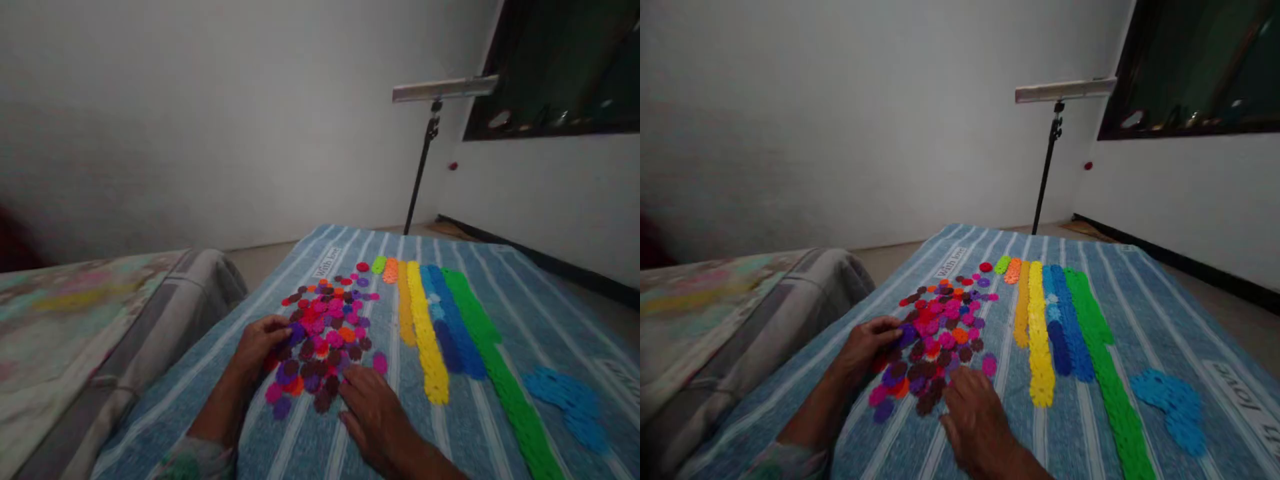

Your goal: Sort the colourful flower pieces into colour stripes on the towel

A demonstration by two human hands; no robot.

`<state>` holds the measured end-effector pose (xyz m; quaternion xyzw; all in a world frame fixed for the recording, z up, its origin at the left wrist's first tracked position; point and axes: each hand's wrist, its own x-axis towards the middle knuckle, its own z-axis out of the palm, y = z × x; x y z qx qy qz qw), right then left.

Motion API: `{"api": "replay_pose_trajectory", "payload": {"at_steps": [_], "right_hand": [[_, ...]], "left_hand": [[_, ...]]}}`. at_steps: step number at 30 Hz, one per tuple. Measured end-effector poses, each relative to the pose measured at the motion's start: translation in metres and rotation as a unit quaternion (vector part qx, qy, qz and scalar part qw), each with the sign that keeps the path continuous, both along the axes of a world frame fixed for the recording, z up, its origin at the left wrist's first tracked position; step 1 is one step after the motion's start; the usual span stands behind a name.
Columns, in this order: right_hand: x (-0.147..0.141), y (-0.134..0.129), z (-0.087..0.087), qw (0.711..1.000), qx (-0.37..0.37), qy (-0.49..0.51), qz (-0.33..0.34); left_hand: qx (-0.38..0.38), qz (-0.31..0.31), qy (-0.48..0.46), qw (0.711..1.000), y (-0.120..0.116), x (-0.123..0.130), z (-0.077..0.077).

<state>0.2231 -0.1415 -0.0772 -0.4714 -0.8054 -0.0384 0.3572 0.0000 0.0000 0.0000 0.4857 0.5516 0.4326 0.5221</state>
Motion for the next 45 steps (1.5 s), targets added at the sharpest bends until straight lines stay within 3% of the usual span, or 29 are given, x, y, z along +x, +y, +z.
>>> {"api": "replay_pose_trajectory", "payload": {"at_steps": [5,10,18,33,38,45], "right_hand": [[0.002,-0.003,-0.006,1.000,-0.004,0.006,-0.006],[0.001,-0.004,-0.005,1.000,0.002,-0.004,-0.007],[0.002,-0.005,-0.003,0.999,0.017,-0.023,-0.016],[0.002,-0.005,0.002,1.000,0.002,-0.028,-0.005],[0.002,-0.004,-0.003,1.000,-0.001,-0.010,-0.001],[0.001,-0.003,-0.005,1.000,-0.012,-0.005,-0.004]], "left_hand": [[0.056,0.078,0.021,0.995,0.005,-0.002,-0.003],[0.086,0.106,0.053,0.989,0.012,-0.006,-0.014],[0.150,0.079,0.176,0.970,0.021,-0.015,-0.030],[0.124,0.033,0.435,0.891,0.013,-0.011,-0.013],[0.125,0.004,0.393,0.911,0.016,-0.012,-0.015],[0.118,0.003,0.244,0.963,0.022,-0.017,-0.026]]}}
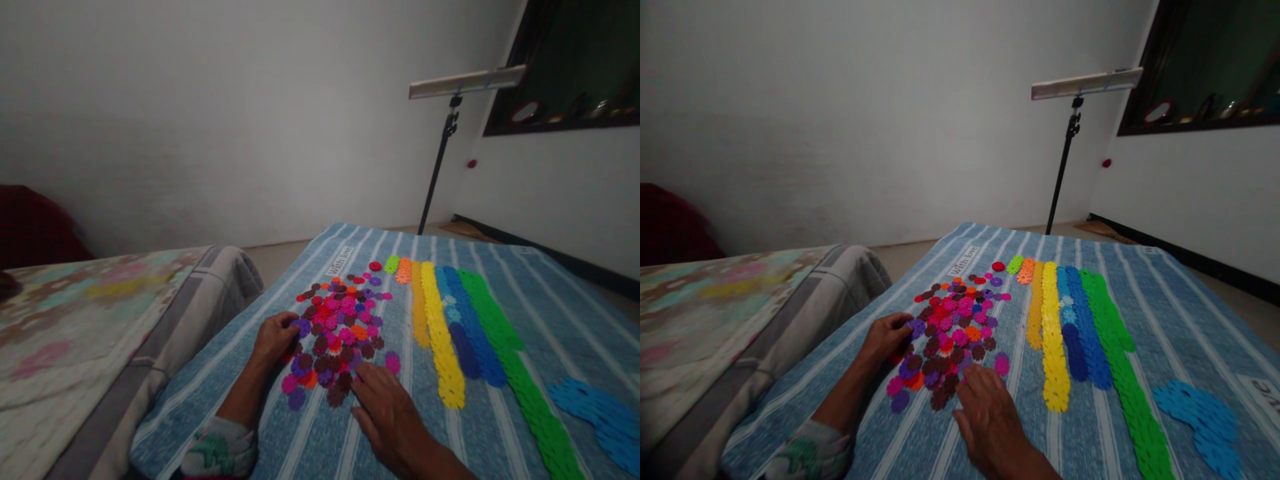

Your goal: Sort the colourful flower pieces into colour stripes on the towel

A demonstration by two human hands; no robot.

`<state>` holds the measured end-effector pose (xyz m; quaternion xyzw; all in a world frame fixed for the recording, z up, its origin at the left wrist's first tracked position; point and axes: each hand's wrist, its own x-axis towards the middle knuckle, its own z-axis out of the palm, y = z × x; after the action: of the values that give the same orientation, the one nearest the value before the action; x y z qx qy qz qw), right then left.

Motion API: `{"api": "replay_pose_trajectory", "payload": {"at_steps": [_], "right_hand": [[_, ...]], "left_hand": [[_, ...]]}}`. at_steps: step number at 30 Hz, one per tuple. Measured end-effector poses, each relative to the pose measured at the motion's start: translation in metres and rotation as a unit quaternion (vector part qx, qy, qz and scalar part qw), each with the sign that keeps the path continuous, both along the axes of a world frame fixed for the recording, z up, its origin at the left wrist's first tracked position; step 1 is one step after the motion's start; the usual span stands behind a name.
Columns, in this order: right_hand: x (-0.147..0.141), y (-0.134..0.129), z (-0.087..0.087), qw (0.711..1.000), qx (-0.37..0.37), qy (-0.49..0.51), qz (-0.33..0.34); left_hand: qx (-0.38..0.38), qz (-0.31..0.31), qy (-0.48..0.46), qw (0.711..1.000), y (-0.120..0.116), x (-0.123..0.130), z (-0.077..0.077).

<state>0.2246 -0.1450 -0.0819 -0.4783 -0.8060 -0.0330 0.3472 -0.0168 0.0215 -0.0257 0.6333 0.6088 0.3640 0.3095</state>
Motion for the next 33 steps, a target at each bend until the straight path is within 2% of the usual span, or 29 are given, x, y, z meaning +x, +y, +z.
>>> {"api": "replay_pose_trajectory", "payload": {"at_steps": [4,9,17,23,29,33], "right_hand": [[-0.001,0.000,0.005,1.000,-0.023,0.006,0.006],[-0.001,0.000,0.008,1.000,-0.030,0.002,0.005],[-0.003,0.004,0.006,0.998,-0.063,0.000,0.008],[-0.003,0.006,0.001,0.999,-0.033,-0.001,-0.003],[-0.002,0.009,-0.002,1.000,0.013,0.000,-0.001],[-0.006,0.012,-0.008,1.000,-0.008,0.005,-0.008]], "left_hand": [[-0.020,0.015,-0.059,0.998,-0.005,0.004,0.005],[-0.047,0.022,-0.064,0.997,-0.008,0.006,0.012],[-0.060,-0.005,-0.102,0.993,-0.010,0.004,0.014],[-0.100,0.009,-0.135,0.986,-0.015,0.008,0.024],[-0.088,0.036,-0.131,0.987,-0.017,0.014,0.032],[-0.072,0.025,-0.113,0.991,-0.014,0.020,0.042]]}}
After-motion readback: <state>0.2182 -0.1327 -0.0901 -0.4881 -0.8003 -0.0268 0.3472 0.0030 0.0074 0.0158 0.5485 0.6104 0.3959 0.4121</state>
